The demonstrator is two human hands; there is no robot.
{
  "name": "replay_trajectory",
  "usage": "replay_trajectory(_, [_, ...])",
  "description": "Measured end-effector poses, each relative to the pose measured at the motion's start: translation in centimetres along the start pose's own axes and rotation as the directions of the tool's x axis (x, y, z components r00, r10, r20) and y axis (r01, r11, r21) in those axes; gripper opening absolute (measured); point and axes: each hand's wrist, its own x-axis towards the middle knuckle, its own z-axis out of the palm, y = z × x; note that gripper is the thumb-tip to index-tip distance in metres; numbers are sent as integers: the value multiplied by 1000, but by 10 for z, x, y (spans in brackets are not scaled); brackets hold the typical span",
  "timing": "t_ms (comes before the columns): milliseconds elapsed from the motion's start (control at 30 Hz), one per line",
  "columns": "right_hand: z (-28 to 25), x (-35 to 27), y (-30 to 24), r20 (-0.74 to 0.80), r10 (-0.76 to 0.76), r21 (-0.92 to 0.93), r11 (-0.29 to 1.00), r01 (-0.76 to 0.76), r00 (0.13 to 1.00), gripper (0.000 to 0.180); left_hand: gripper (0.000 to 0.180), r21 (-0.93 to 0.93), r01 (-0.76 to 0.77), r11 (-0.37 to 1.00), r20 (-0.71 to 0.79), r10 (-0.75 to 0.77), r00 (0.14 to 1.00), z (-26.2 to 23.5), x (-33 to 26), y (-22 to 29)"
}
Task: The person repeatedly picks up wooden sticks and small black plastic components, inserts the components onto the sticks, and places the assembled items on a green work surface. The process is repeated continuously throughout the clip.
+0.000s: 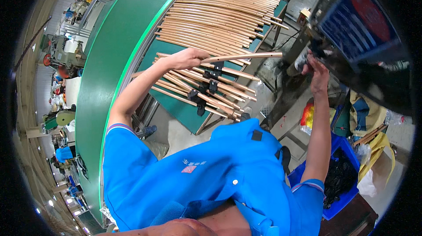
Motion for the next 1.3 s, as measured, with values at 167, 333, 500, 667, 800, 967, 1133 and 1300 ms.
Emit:
replay_trajectory(167, [-115, -88, -26, -287, -164, -406, 913, 35, 944, 19, 38, -495, 417, 762, 378, -243, 893, 36, -25, 50])
replay_trajectory(333, [-412, -314, 2, -467, -483, -864, 69, -499, 741, 31, 29, -653, 454, 606, 507, -96, 857, 70, -14, 54])
replay_trajectory(500, [-331, -349, 86, -785, -43, -619, 7, -785, 618, 52, 26, -678, 513, 527, 570, -63, 819, 93, -6, 74])
replay_trajectory(667, [-357, -372, 114, -666, 33, -743, -126, -658, 746, 46, 32, -705, 522, 480, 633, 93, 769, 97, 28, 89])
replay_trajectory(800, [-310, -336, 70, -757, 324, -339, 547, -765, 567, 46, 38, -726, 525, 443, 614, 75, 786, 116, 35, 91])
replay_trajectory(967, [-350, -357, 96, -740, 227, -384, 631, -675, 633, 16, 43, -664, 471, 581, 587, 15, 810, 124, 55, 103])
replay_trajectory(1133, [-355, -375, 73, -819, -211, -538, 606, -586, 533, 30, 36, -248, -70, 966, 5, 73, 997, 151, 58, 128])
replay_trajectory(1300, [-209, -304, -64, -652, 28, -251, 935, -251, 758, 32, 37, 84, -250, 965, -202, 262, 944, 147, 48, 144])
